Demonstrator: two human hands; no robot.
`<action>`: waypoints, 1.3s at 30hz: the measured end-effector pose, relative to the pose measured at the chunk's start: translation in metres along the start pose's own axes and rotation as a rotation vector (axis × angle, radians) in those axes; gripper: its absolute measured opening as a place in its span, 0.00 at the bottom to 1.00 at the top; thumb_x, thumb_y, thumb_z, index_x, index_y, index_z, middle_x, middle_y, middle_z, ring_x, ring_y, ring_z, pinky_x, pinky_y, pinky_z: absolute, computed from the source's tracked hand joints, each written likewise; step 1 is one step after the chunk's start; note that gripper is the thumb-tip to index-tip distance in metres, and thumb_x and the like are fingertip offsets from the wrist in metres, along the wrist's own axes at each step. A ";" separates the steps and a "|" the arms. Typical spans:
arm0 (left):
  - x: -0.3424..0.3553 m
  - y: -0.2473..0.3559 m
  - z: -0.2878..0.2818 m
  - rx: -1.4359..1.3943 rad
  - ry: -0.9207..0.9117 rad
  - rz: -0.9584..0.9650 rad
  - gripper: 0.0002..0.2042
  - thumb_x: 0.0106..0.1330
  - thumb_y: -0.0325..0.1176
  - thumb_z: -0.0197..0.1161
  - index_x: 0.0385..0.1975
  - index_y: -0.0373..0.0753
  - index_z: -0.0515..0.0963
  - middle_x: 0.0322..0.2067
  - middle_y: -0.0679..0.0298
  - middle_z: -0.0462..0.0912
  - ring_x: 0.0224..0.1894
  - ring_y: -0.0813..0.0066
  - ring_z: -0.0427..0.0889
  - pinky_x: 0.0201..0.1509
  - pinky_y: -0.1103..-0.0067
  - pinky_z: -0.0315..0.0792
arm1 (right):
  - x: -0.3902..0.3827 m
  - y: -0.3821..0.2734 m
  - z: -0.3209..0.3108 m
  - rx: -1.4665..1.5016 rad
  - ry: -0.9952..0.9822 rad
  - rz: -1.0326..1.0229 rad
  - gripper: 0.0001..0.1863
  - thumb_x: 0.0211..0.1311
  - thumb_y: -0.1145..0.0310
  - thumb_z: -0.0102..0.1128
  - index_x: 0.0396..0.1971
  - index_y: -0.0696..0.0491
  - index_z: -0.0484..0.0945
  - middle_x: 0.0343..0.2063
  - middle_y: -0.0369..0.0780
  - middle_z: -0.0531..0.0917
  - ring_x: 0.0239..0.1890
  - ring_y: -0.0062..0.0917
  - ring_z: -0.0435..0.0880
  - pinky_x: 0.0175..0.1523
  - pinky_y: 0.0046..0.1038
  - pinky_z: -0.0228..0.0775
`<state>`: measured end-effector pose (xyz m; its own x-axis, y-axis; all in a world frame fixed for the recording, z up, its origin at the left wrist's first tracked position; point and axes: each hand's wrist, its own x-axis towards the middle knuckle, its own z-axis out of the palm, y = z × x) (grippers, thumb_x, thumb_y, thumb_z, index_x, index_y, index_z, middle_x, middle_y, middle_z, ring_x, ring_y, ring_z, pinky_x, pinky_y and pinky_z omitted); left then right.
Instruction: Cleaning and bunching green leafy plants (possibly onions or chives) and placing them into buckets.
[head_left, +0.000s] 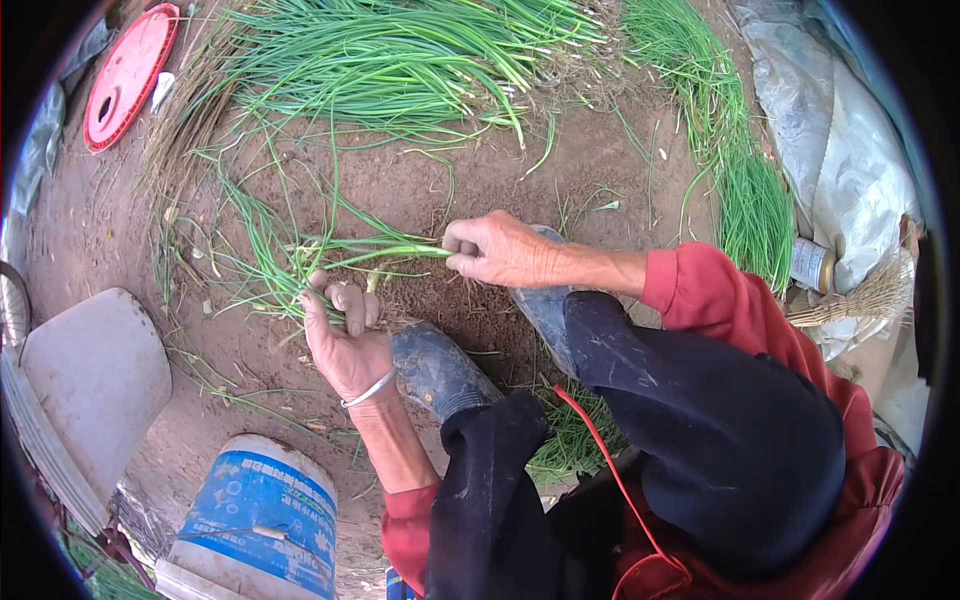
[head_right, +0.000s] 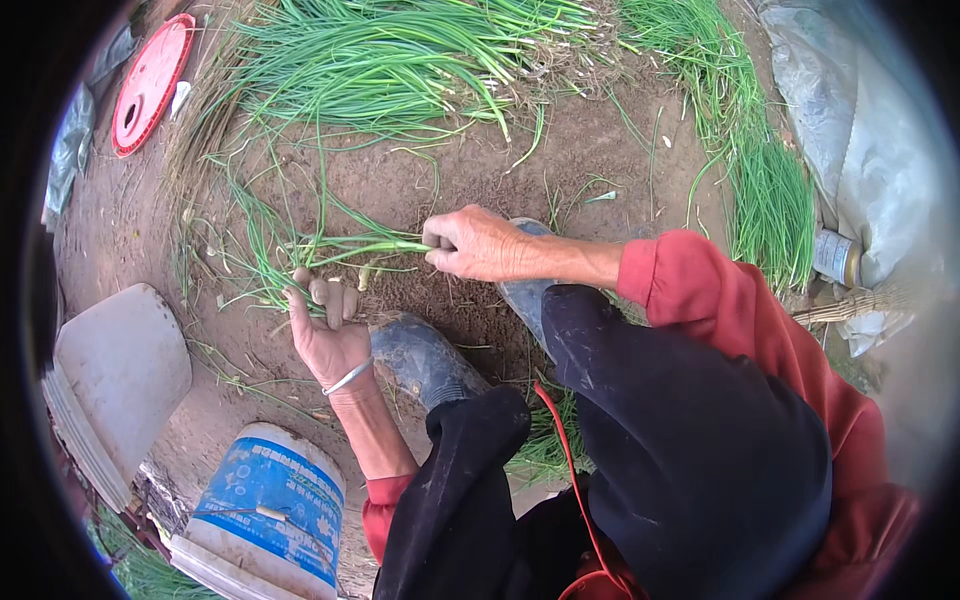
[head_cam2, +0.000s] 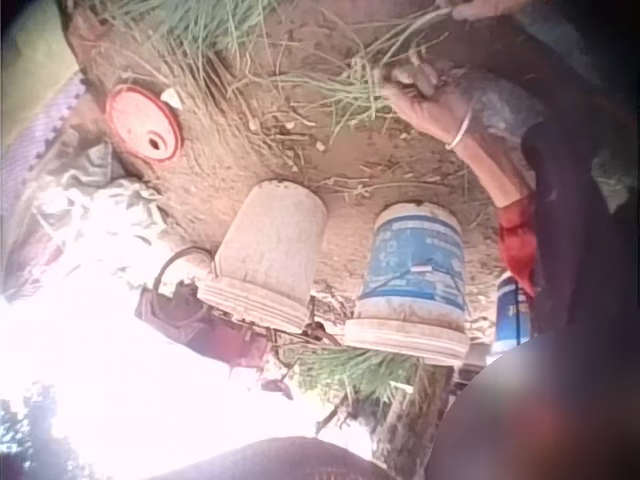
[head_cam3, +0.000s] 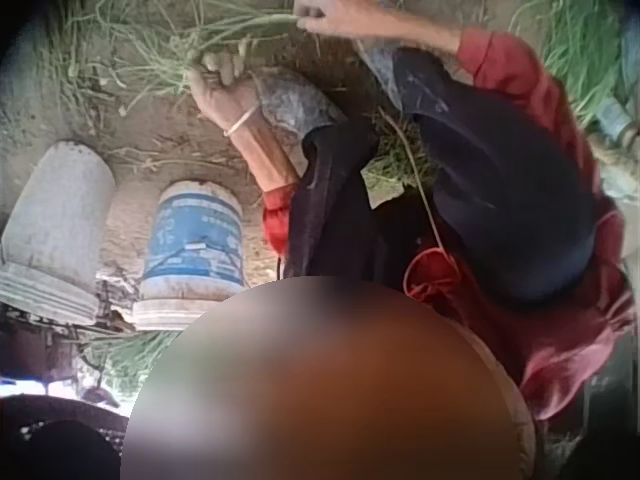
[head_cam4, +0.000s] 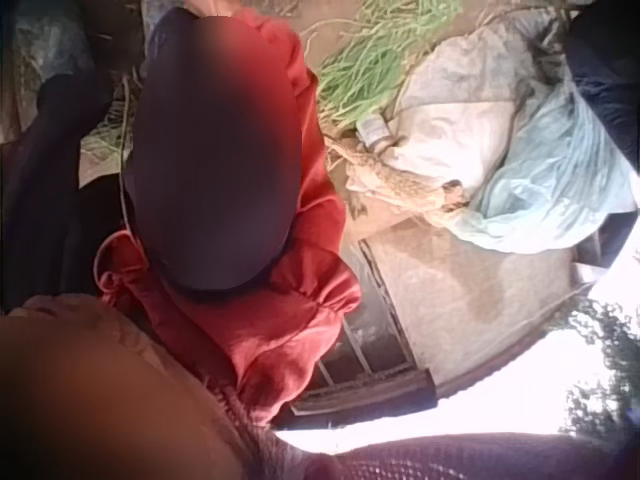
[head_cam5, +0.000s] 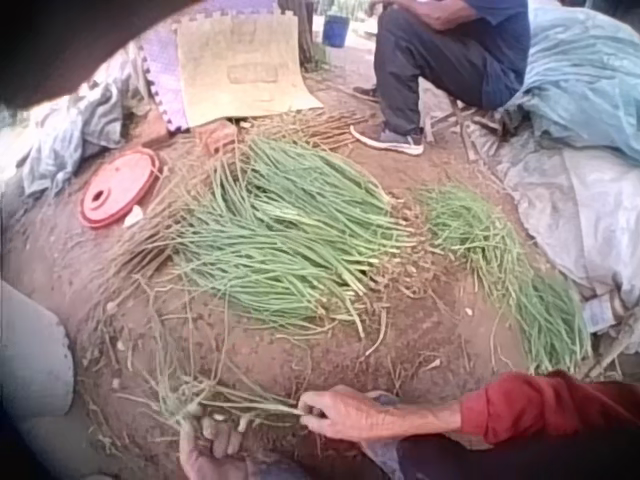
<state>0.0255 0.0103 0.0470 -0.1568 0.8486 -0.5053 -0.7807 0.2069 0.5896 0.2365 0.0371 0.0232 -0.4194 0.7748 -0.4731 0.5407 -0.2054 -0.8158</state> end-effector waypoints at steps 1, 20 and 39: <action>-0.001 0.002 0.001 -0.063 0.029 0.017 0.10 0.69 0.35 0.52 0.45 0.37 0.70 0.22 0.73 0.64 0.18 0.85 0.54 0.24 0.85 0.50 | 0.002 0.004 -0.005 0.071 0.051 0.037 0.13 0.54 0.63 0.58 0.33 0.58 0.77 0.19 0.42 0.80 0.24 0.27 0.80 0.34 0.32 0.71; 0.057 0.041 -0.083 1.454 0.254 0.522 0.14 0.55 0.36 0.66 0.35 0.32 0.77 0.26 0.61 0.73 0.30 0.66 0.75 0.37 0.73 0.70 | 0.011 0.014 -0.021 0.320 0.187 0.207 0.13 0.58 0.61 0.59 0.34 0.56 0.76 0.20 0.31 0.77 0.21 0.13 0.73 0.26 0.21 0.66; 0.012 0.004 0.003 0.080 0.059 -0.192 0.15 0.67 0.39 0.54 0.43 0.33 0.75 0.26 0.68 0.75 0.24 0.82 0.69 0.29 0.84 0.64 | -0.009 -0.070 -0.038 0.764 -0.004 -0.058 0.16 0.61 0.68 0.58 0.46 0.59 0.72 0.33 0.40 0.83 0.29 0.17 0.81 0.33 0.17 0.74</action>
<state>0.0217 0.0225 0.0452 -0.0467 0.7599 -0.6484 -0.7496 0.4024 0.5256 0.2299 0.0667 0.0974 -0.4352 0.7948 -0.4229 -0.1358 -0.5223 -0.8419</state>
